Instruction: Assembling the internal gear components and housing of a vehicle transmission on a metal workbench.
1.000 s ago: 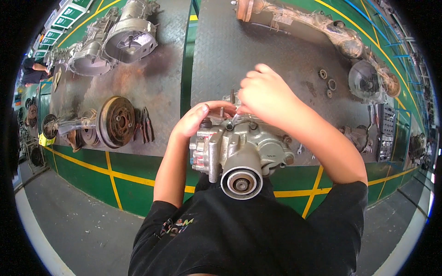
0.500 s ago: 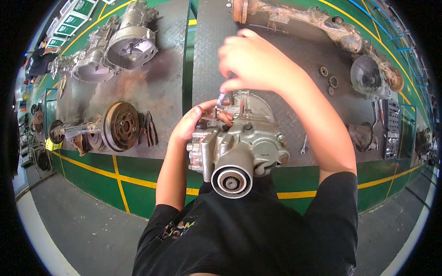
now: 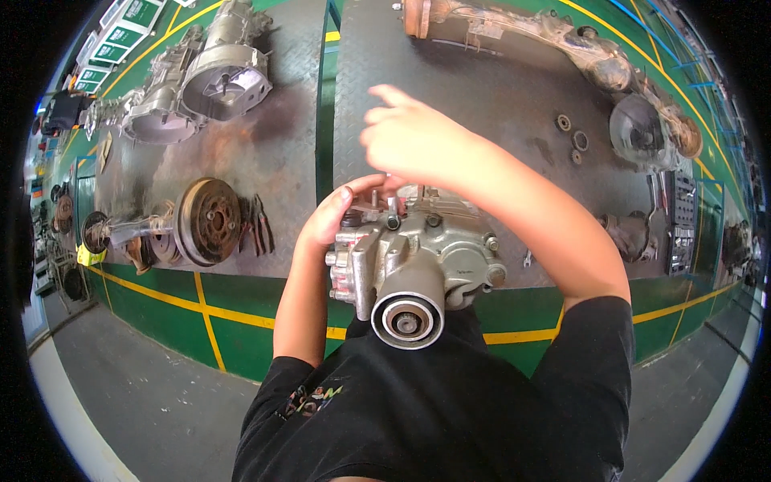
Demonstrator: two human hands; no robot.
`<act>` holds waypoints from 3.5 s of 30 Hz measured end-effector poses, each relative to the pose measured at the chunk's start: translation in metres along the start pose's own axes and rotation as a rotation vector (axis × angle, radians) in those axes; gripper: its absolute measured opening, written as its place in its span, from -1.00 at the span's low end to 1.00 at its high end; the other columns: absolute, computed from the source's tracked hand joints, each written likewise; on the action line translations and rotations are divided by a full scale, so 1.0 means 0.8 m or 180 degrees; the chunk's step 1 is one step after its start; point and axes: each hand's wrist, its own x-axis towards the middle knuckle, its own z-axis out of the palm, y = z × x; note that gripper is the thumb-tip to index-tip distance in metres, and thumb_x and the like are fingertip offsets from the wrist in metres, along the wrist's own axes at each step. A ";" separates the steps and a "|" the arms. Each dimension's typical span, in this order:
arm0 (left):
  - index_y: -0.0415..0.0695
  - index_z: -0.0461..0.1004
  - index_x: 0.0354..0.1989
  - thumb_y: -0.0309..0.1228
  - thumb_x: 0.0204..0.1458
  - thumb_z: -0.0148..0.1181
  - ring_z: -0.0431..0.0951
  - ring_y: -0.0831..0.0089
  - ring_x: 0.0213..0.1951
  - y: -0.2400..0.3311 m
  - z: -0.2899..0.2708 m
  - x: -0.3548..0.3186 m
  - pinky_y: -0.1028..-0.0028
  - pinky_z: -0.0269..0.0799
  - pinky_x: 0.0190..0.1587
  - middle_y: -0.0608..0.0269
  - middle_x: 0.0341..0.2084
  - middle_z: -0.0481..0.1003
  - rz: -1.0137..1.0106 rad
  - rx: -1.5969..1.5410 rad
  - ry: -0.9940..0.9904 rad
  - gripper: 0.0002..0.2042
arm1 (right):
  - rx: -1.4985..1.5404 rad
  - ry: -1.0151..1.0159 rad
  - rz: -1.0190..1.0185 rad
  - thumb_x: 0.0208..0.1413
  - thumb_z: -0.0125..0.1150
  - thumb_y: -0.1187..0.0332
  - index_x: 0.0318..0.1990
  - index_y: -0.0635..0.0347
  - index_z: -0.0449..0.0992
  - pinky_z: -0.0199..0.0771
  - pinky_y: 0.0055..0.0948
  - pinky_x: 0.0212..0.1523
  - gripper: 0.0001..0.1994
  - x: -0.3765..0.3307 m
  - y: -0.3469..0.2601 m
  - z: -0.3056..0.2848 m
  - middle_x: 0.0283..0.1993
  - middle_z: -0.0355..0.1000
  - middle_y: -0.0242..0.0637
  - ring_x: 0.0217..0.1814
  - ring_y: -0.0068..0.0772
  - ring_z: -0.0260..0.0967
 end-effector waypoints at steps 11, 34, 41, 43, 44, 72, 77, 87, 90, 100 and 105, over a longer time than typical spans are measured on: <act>-0.39 0.27 0.26 0.04 0.21 0.08 0.49 0.28 0.09 0.013 -0.026 0.006 0.32 0.27 0.24 0.02 0.01 0.52 -0.0218 -0.0174 -0.0449 -0.30 | -0.0083 0.0781 -0.0710 -0.28 0.39 0.12 -0.58 0.08 0.56 0.05 -0.01 0.46 -0.75 0.004 0.037 -0.035 -0.42 0.40 -0.42 -0.07 -0.33 0.38; -0.06 0.67 -0.32 -0.42 -0.14 0.18 0.58 -0.04 -0.30 0.126 0.119 0.101 0.14 0.49 -0.20 -0.04 -0.43 0.57 -0.1441 0.6073 -0.2042 -0.80 | 0.2540 0.2537 0.4077 -0.03 0.41 0.22 -0.43 0.29 0.57 0.45 -0.35 -0.29 -0.72 -0.466 -0.196 0.262 -0.40 0.49 -0.21 -0.35 -0.23 0.47; -0.14 0.66 -0.38 -0.51 -0.16 0.12 0.59 -0.05 -0.33 0.121 0.113 0.110 0.20 0.53 -0.20 -0.09 -0.45 0.56 -0.1531 0.5924 -0.1968 -0.80 | 0.3016 0.2521 0.4467 -0.01 0.42 0.18 -0.39 0.29 0.61 0.43 -0.38 -0.30 -0.70 -0.493 -0.232 0.329 -0.40 0.48 -0.23 -0.35 -0.29 0.47; -0.17 0.65 -0.36 -0.55 -0.19 0.17 0.63 0.08 -0.39 0.120 0.108 0.111 0.30 0.54 -0.26 -0.05 -0.49 0.58 -0.1791 0.5713 -0.1786 -0.80 | 0.3107 0.2479 0.4544 -0.01 0.42 0.18 -0.37 0.28 0.62 0.43 -0.39 -0.27 -0.70 -0.495 -0.236 0.338 -0.39 0.48 -0.23 -0.32 -0.29 0.47; -0.17 0.65 -0.36 -0.55 -0.19 0.17 0.63 0.08 -0.39 0.120 0.107 0.112 0.30 0.54 -0.26 -0.05 -0.49 0.58 -0.1792 0.5719 -0.1790 -0.80 | 0.3111 0.2485 0.4546 -0.01 0.42 0.18 -0.37 0.28 0.62 0.43 -0.39 -0.27 -0.70 -0.496 -0.237 0.342 -0.39 0.48 -0.23 -0.32 -0.29 0.47; -0.25 0.61 -0.27 -0.55 -0.19 0.23 0.64 0.31 -0.31 0.128 0.090 0.115 0.35 0.51 -0.24 0.06 -0.40 0.63 -0.2711 0.4948 -0.1551 -0.75 | 0.4034 0.2108 0.5191 0.14 0.31 0.06 -0.31 0.33 0.60 0.35 -0.40 -0.32 -0.60 -0.513 -0.262 0.436 -0.49 0.45 -0.31 -0.40 -0.47 0.36; -0.23 0.62 -0.27 -0.58 -0.22 0.17 0.64 0.18 -0.32 0.121 0.108 0.111 0.34 0.51 -0.25 0.01 -0.40 0.62 -0.2257 0.5365 -0.1741 -0.73 | 0.4052 0.2095 0.5146 0.20 0.27 0.12 -0.37 0.31 0.56 0.22 -0.50 -0.43 -0.64 -0.512 -0.261 0.442 -0.54 0.34 -0.51 -0.47 -0.64 0.22; -0.23 0.62 -0.23 -0.51 -0.14 0.16 0.62 0.29 -0.36 0.125 0.089 0.112 0.36 0.48 -0.27 0.07 -0.44 0.61 -0.2898 0.4910 -0.1628 -0.74 | 0.4283 0.2227 0.5088 0.19 0.26 0.07 -0.35 0.35 0.56 0.26 -0.45 -0.38 -0.60 -0.498 -0.251 0.451 -0.54 0.35 -0.43 -0.45 -0.59 0.24; -0.23 0.61 -0.23 -0.54 -0.16 0.18 0.62 0.26 -0.35 0.124 0.093 0.108 0.36 0.50 -0.24 0.07 -0.43 0.62 -0.2758 0.5086 -0.1599 -0.74 | 0.4247 0.2095 0.4983 0.20 0.24 0.05 -0.35 0.35 0.56 0.27 -0.45 -0.37 -0.58 -0.496 -0.247 0.455 -0.54 0.35 -0.42 -0.44 -0.59 0.24; -0.25 0.62 -0.26 -0.61 -0.20 0.17 0.64 0.27 -0.33 0.124 0.089 0.103 0.39 0.51 -0.23 0.06 -0.43 0.62 -0.2316 0.4895 -0.1509 -0.73 | 0.4398 0.1952 0.4812 0.20 0.24 0.02 -0.41 0.30 0.55 0.21 -0.45 -0.42 -0.57 -0.476 -0.230 0.470 -0.56 0.31 -0.48 -0.47 -0.61 0.20; -0.26 0.62 -0.29 -0.61 -0.19 0.15 0.63 0.34 -0.33 0.123 0.092 0.100 0.38 0.52 -0.24 0.07 -0.43 0.62 -0.2839 0.4754 -0.0982 -0.75 | 0.4690 0.2093 0.4836 0.19 0.25 0.01 -0.40 0.29 0.56 0.24 -0.47 -0.39 -0.57 -0.475 -0.229 0.496 -0.52 0.37 -0.46 -0.45 -0.60 0.24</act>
